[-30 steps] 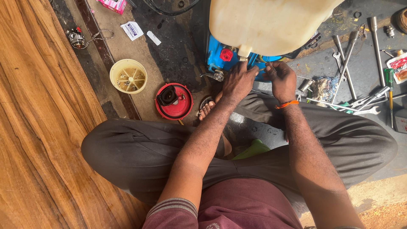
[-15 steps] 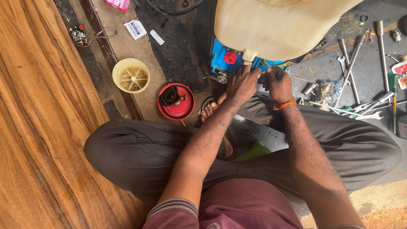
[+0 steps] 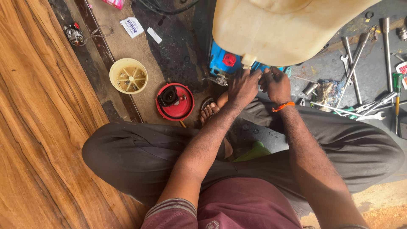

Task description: The person is repairing a small blue motor or pump attached to a white container. They use a wrench to tighten a fitting, then use pliers to adjust a hose clamp, and finally use a screwdriver to tighten a red cap on the device.

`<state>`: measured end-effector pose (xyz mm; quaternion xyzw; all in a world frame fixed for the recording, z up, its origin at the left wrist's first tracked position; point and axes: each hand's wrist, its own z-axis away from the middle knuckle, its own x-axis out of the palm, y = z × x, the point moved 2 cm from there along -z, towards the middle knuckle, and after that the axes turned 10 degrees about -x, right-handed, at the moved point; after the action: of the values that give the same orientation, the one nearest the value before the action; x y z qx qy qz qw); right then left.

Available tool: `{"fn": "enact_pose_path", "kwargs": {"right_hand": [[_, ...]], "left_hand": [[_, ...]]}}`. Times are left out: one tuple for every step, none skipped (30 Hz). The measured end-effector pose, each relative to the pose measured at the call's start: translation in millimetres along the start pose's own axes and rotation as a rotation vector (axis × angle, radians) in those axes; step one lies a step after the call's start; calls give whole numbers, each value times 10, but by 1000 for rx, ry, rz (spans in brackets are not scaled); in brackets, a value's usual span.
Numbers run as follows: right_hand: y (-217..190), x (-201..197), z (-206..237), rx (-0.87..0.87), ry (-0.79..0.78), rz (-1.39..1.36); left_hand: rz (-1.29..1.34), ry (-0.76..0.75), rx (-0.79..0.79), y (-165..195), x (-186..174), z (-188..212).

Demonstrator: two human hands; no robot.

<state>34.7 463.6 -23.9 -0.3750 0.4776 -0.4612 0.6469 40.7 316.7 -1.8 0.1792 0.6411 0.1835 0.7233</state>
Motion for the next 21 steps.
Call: {"fn": "enact_pose_path", "kwargs": {"right_hand": [[-6,-19,-6,3,-23,-30],[-5,-40,-7,8,-44,-62],[1,-67,-10,17,-63,-91],[12,-98,-6,30,-28,-158],[26,-129,1,49,3,-224],[41,-152,14,67,35,-291],[49,-174,30,58,53,-233],[55,-189,50,55,74,-175],[58,-199,76,55,94,-113],[52,-200,97,46,94,-63],[42,-197,119,33,92,-13],[29,-191,140,23,86,37],[13,-184,157,3,82,55],[-6,-179,170,-20,79,72],[-22,-174,177,-41,76,91],[-35,-170,182,-49,69,135],[-46,-168,179,-58,63,178],[-55,-164,173,-70,59,219],[-58,-165,161,-57,69,230],[-58,-163,148,-41,77,243],[-59,-162,133,-24,84,256]], "left_hand": [[-18,-16,-5,16,-19,-4],[-38,-35,-9,28,-39,-2],[-54,-57,-12,42,-54,-4],[-17,-16,29,56,-79,-1],[22,21,65,64,-95,6],[60,58,100,74,-97,14],[23,61,91,74,-78,16],[-13,58,83,75,-44,20],[-45,53,75,80,2,29],[-84,92,70,92,50,25],[-125,136,63,110,100,15],[-167,177,52,119,143,10],[-183,144,30,122,193,-3],[-200,114,9,125,231,-24],[-215,83,-12,127,259,-43],[-229,85,-6,131,270,-54],[-246,88,1,133,268,-68],[-264,94,10,132,257,-80],[-244,85,5,129,240,-90],[-222,73,-3,123,223,-97],[-200,60,-11,118,203,-100]]}}
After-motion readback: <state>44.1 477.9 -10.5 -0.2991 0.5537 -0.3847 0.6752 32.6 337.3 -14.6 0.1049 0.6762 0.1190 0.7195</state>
